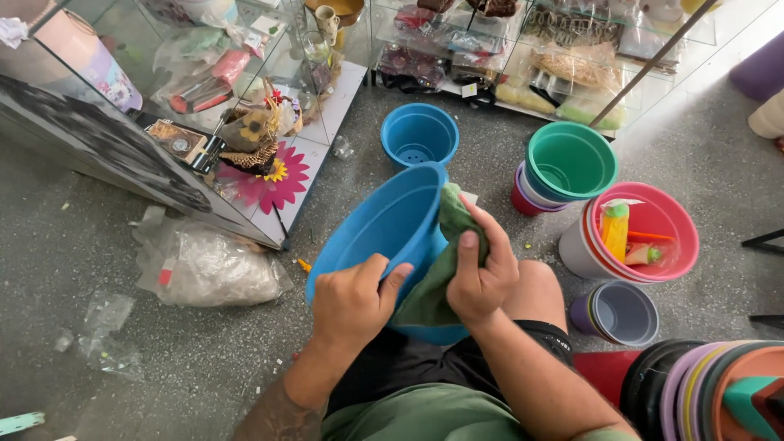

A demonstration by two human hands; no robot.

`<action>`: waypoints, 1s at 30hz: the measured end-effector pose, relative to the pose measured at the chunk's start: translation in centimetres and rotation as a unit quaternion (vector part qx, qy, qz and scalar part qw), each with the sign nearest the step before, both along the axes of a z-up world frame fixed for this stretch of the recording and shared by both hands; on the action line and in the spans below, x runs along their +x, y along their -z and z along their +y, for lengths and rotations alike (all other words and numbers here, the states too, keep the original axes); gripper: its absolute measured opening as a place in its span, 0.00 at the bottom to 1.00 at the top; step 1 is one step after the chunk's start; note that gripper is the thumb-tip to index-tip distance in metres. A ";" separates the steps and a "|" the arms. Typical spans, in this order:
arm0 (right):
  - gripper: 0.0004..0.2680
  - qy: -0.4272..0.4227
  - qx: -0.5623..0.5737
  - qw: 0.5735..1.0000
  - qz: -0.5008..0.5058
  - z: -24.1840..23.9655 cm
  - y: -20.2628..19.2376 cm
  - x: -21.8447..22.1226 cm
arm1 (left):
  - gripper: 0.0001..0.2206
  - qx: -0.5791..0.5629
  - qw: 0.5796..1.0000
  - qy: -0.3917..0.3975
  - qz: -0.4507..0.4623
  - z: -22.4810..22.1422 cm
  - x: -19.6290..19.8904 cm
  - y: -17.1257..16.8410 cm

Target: The person sits on the floor and wipes the inside and outside of a blue plastic bucket using a green cloth. They rotate the bucket and scrub multiple areas, then lift it to show the interior before placing it down.

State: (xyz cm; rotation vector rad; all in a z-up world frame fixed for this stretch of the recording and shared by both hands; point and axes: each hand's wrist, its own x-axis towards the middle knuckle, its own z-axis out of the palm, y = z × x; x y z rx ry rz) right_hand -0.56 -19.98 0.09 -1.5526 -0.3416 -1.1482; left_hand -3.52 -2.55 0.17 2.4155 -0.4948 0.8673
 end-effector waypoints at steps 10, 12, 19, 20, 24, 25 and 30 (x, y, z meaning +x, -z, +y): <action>0.20 -0.119 -0.254 0.958 -0.053 -3.7 -0.6 4.7 | 0.21 0.017 0.988 0.107 -0.112 0.1 0.4 -0.6; 0.20 -0.170 -0.152 0.973 0.030 -6.1 0.5 7.3 | 0.22 -0.002 0.985 0.141 -0.104 0.5 0.4 -0.5; 0.21 -0.314 0.139 0.934 0.095 -8.9 7.4 12.2 | 0.22 -0.055 0.974 0.219 -0.030 2.5 2.3 0.6; 0.21 -0.275 0.116 0.950 0.090 -8.6 5.8 11.4 | 0.23 -0.041 0.981 0.190 -0.014 2.9 2.4 0.2; 0.19 -0.136 -0.008 0.988 0.066 -6.3 -1.9 6.7 | 0.21 0.005 0.994 0.102 0.027 3.6 1.3 -1.0; 0.19 -0.134 -0.006 0.989 0.068 -4.9 -2.8 5.2 | 0.21 0.007 0.994 0.105 0.030 2.8 0.6 -1.8; 0.16 -0.150 -0.262 0.943 -0.141 0.4 -5.6 1.4 | 0.25 0.015 0.997 0.066 0.044 -0.3 -1.3 -1.9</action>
